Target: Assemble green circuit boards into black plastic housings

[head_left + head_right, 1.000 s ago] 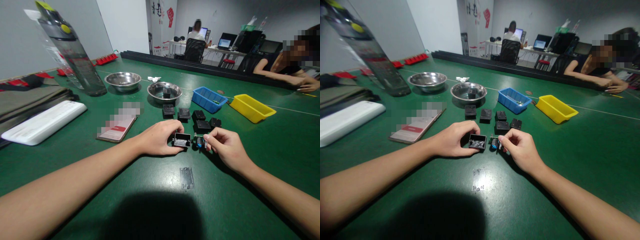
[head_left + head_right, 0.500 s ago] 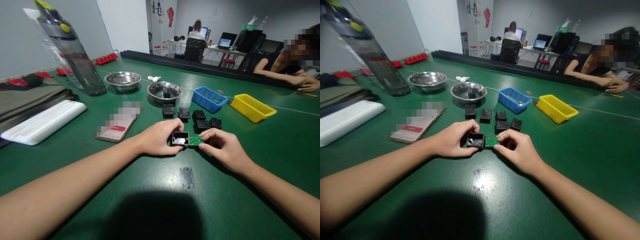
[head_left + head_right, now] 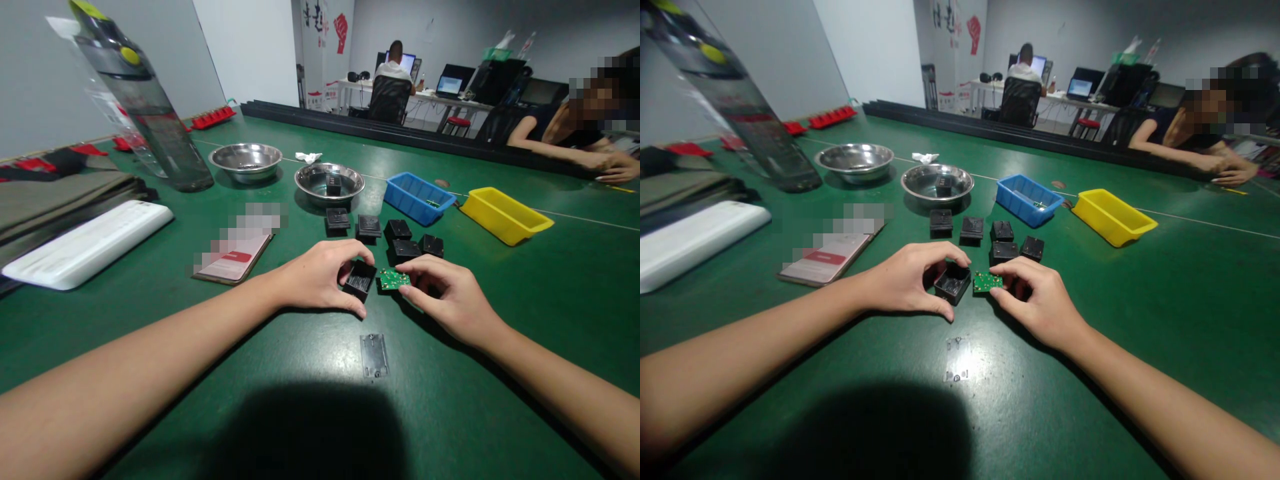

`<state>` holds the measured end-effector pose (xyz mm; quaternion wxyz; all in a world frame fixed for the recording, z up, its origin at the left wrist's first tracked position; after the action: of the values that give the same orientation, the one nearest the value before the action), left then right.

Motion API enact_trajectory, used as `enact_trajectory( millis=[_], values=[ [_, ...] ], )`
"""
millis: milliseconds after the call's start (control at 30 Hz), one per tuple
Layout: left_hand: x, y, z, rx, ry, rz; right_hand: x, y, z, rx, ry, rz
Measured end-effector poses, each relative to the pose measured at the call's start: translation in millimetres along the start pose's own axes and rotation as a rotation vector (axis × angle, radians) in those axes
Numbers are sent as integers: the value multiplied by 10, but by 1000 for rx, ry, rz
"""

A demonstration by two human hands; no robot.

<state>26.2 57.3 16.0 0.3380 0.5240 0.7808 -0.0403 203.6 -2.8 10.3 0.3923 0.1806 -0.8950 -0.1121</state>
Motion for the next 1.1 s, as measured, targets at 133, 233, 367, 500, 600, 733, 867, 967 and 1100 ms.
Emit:
enact_trajectory(
  millis=[133,233,367,500,600,733,867,967,1100],
  values=[
    [3,-5,16,5,29,4,-38,-8,-31,-43,-16,18],
    [3,4,14,-7,59,45,-32,-5,-27,-35,-23,2],
    [21,11,20,19,129,42,1,1,-19,-24,-35,-25],
    [39,2,40,78,219,-20,6,-3,-5,-6,-32,-29],
    [41,3,46,92,233,-38,5,-8,3,9,-31,-37],
    [84,17,35,69,220,-83,9,-11,8,24,-31,-55],
    [125,22,34,69,216,-143,1,-9,17,34,-43,-62],
    [91,24,30,61,191,-126,-6,-9,26,35,-55,-64],
    [33,21,0,6,143,-82,-5,-11,41,50,-57,-71]
  ],
)
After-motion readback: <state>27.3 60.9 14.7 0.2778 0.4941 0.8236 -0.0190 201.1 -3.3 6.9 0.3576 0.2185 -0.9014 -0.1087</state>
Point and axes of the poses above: each hand's wrist, its own y-axis towards the middle knuckle, its own z-axis out of the palm, x = y × z, the point moved 7 cm from there along y, towards the middle knuckle, and after that the axes turned 2 degrees about x, right-handed, at the moved point
